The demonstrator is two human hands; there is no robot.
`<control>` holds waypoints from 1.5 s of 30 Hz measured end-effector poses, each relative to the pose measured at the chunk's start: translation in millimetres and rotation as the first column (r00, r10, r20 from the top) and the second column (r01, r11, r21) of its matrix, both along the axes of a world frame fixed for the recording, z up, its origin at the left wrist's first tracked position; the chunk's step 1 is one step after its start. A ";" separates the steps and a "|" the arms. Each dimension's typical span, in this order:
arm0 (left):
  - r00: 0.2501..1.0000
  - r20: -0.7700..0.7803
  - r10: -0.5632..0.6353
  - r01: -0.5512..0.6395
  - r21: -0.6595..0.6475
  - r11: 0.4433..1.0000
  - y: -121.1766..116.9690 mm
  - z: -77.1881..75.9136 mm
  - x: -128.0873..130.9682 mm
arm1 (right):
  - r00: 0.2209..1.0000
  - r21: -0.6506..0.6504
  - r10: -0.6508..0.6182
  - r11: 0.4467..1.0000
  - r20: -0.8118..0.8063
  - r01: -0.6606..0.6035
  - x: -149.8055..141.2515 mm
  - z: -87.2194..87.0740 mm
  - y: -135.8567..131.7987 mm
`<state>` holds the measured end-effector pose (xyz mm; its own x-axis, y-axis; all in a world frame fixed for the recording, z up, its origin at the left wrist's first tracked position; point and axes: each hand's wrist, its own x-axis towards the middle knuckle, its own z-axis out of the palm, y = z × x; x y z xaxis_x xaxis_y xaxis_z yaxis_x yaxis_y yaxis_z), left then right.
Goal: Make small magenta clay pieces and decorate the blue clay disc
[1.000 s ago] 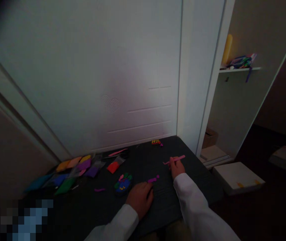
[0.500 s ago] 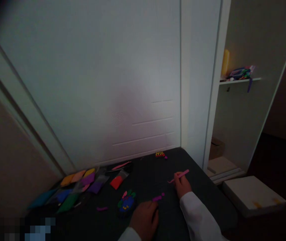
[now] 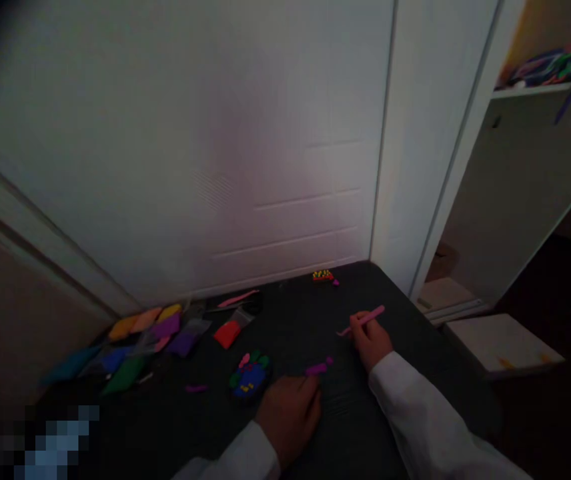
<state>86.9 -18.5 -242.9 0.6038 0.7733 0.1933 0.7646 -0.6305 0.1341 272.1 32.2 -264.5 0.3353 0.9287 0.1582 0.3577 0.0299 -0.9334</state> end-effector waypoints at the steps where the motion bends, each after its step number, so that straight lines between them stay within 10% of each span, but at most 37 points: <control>1: 1.000 -0.013 -0.013 0.013 -0.009 1.000 0.5 1.1 0.2 | 1.000 0.005 0.002 1.000 -0.007 -0.002 2.3 1.8 3.6; 12: 0.992 -0.107 -0.063 0.052 -0.098 0.994 2.9 0.7 -0.5 | 0.979 0.031 0.127 0.992 -0.161 -0.123 7.1 0.6 23.0; 28: 0.997 -0.051 -0.065 0.069 0.089 0.994 8.7 -0.7 5.4 | 0.848 -0.185 0.502 0.861 0.170 -0.473 5.5 26.8 -8.8; 45: 0.994 -0.037 -0.107 0.110 0.123 0.986 8.3 -3.5 -1.1 | 0.790 -0.089 0.451 0.884 0.414 -0.458 7.9 28.6 -13.8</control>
<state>85.8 -10.2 -246.4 0.6898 0.6740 0.2642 0.6932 -0.7202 0.0274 280.0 18.4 -235.9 -0.2249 0.9538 0.1992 0.6485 0.2991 -0.7000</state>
